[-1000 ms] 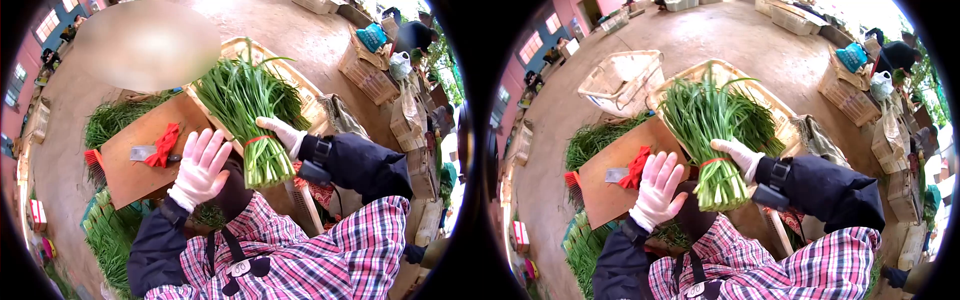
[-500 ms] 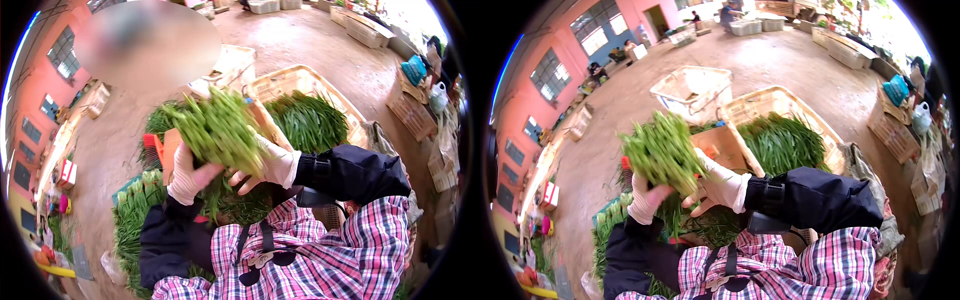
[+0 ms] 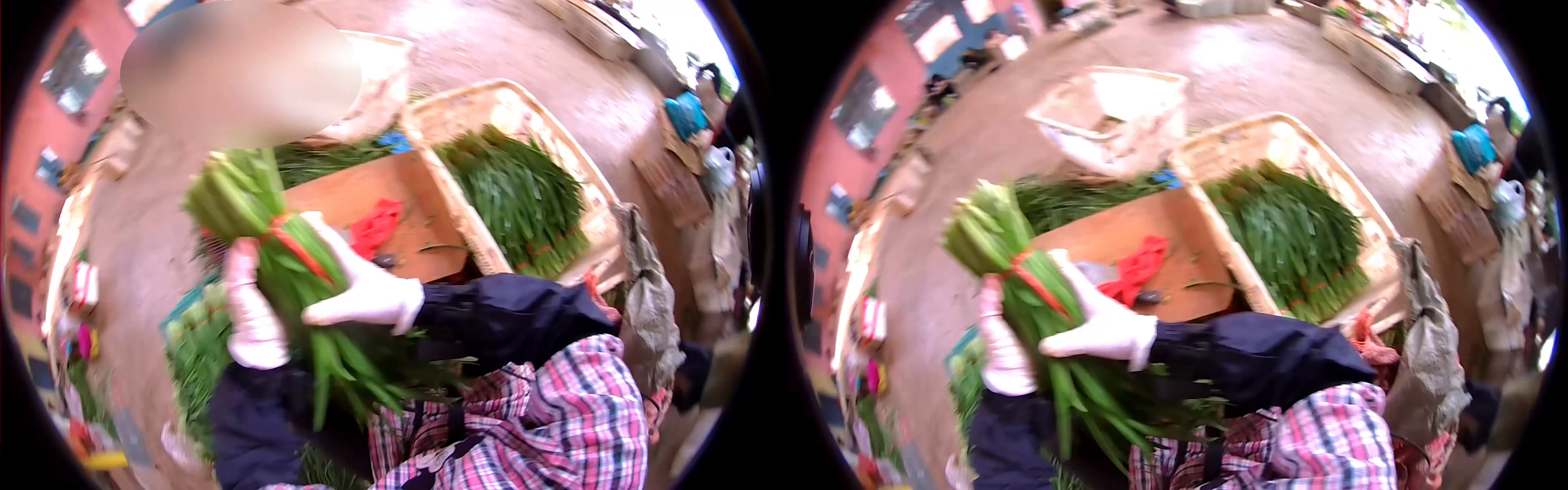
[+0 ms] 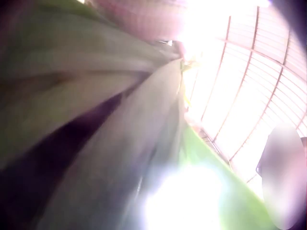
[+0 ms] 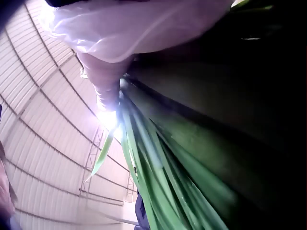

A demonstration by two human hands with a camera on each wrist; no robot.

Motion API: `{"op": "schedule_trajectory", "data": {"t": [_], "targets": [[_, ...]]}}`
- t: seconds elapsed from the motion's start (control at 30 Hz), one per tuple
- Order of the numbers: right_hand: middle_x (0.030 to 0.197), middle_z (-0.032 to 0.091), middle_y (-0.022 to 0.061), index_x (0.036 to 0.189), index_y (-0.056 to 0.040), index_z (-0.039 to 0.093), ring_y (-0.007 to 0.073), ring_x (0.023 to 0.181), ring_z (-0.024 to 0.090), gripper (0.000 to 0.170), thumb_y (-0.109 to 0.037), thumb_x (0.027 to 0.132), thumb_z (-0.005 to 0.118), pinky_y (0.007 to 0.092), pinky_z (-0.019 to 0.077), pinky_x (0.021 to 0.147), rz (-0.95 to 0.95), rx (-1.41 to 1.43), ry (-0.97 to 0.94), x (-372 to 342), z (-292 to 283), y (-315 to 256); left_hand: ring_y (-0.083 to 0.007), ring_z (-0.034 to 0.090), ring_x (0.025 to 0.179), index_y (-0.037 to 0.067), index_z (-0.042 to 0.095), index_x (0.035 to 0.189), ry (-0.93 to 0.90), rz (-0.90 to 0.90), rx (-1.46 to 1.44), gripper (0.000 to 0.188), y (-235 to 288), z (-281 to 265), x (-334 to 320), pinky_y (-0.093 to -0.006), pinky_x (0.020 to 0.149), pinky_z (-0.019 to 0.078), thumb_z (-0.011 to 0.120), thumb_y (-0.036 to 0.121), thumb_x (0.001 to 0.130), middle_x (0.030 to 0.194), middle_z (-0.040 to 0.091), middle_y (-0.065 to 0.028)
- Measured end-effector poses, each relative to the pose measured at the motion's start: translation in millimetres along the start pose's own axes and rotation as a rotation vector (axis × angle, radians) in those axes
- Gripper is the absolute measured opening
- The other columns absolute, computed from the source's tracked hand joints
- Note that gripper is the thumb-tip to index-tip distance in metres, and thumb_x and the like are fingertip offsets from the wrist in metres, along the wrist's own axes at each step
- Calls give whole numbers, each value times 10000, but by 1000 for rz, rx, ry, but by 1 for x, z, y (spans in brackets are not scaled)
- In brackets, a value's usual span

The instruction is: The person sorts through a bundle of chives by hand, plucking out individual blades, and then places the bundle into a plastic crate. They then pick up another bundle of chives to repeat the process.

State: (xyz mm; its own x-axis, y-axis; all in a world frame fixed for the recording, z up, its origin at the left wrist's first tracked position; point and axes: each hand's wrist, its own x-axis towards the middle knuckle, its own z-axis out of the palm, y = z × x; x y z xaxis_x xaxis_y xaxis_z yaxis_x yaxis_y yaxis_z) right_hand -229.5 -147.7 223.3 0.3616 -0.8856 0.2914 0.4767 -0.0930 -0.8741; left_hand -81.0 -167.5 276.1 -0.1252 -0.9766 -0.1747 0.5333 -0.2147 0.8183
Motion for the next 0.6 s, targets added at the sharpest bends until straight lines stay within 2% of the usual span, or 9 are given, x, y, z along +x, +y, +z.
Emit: {"op": "schedule_trajectory", "data": {"t": [0.07, 0.1, 0.13, 0.2, 0.27, 0.3, 0.43, 0.53, 0.6], "targets": [[1548, 190, 157, 1523, -43, -52, 204, 1403, 224, 1146, -60, 731, 776, 338, 246, 1136, -56, 103, 123, 49, -28, 27, -203, 622, 958, 55, 595, 1201, 6, -108, 2, 493, 7, 14, 62, -348, 894, 496, 609, 435, 887, 1096, 657, -63], [1535, 238, 152, 1535, -78, -14, 215, 1386, 273, 1093, -39, 744, 740, 332, 283, 1118, 33, 211, 152, 68, -49, 32, -202, 631, 949, 50, 612, 1179, -35, -95, 18, 450, 4, 13, 95, -345, 881, 502, 598, 402, 899, 1082, 666, -61], [1477, 354, 127, 1540, -105, 79, 217, 1320, 383, 1004, -39, 763, 711, 346, 344, 1081, 110, 278, 221, 88, -69, 44, -193, 626, 970, 37, 590, 1210, -35, -125, 1, 453, 2, 14, 124, -342, 901, 489, 578, 376, 910, 1118, 657, -72], [1375, 480, 111, 1491, -48, 224, 199, 1238, 478, 903, -128, 759, 746, 372, 394, 1044, 276, 594, 243, 105, -115, 43, -202, 613, 1023, 17, 519, 1303, -74, -64, 99, 511, -6, 24, 168, -341, 943, 464, 546, 363, 928, 1173, 634, -93], [1272, 573, 101, 1408, -47, 391, 194, 1104, 582, 711, -220, 797, 713, 355, 483, 945, 152, 700, 209, 104, -166, 62, -231, 594, 1079, -1, 424, 1388, -81, -30, 207, 580, -21, 54, 199, -346, 980, 437, 516, 360, 944, 1226, 601, -132], [1278, 573, 106, 1377, -42, 432, 190, 1108, 583, 679, -233, 793, 722, 360, 484, 945, 240, 727, 260, 95, -191, 58, -269, 577, 1125, -10, 374, 1423, -196, -106, 332, 626, -21, 45, 223, -374, 991, 430, 509, 377, 950, 1259, 575, -177], [1230, 598, 101, 1299, -31, 509, 183, 1057, 601, 568, -222, 802, 705, 360, 497, 908, 427, 654, 515, 17, -285, -4, -253, 524, 1179, 29, 356, 1447, -333, -213, 645, 659, -63, 103, 292, -426, 1016, 392, 475, 449, 954, 1285, 545, -200], [1160, 622, 92, 1248, -22, 537, 180, 986, 620, 520, -169, 779, 705, 345, 515, 850, 464, 389, 837, -71, -333, -70, -252, 560, 1131, 25, 521, 1335, -542, -308, 802, 545, -115, 132, 335, -367, 995, 419, 611, 360, 914, 1236, 603, -128], [1113, 638, 86, 1214, -16, 555, 178, 939, 632, 490, -135, 763, 706, 334, 526, 811, 486, 246, 1042, -131, -348, -111, -226, 583, 1144, 23, 592, 1249, -790, -304, 900, 362, -147, 159, 348, -320, 990, 435, 591, 197, 931, 1188, 647, -96]]}}
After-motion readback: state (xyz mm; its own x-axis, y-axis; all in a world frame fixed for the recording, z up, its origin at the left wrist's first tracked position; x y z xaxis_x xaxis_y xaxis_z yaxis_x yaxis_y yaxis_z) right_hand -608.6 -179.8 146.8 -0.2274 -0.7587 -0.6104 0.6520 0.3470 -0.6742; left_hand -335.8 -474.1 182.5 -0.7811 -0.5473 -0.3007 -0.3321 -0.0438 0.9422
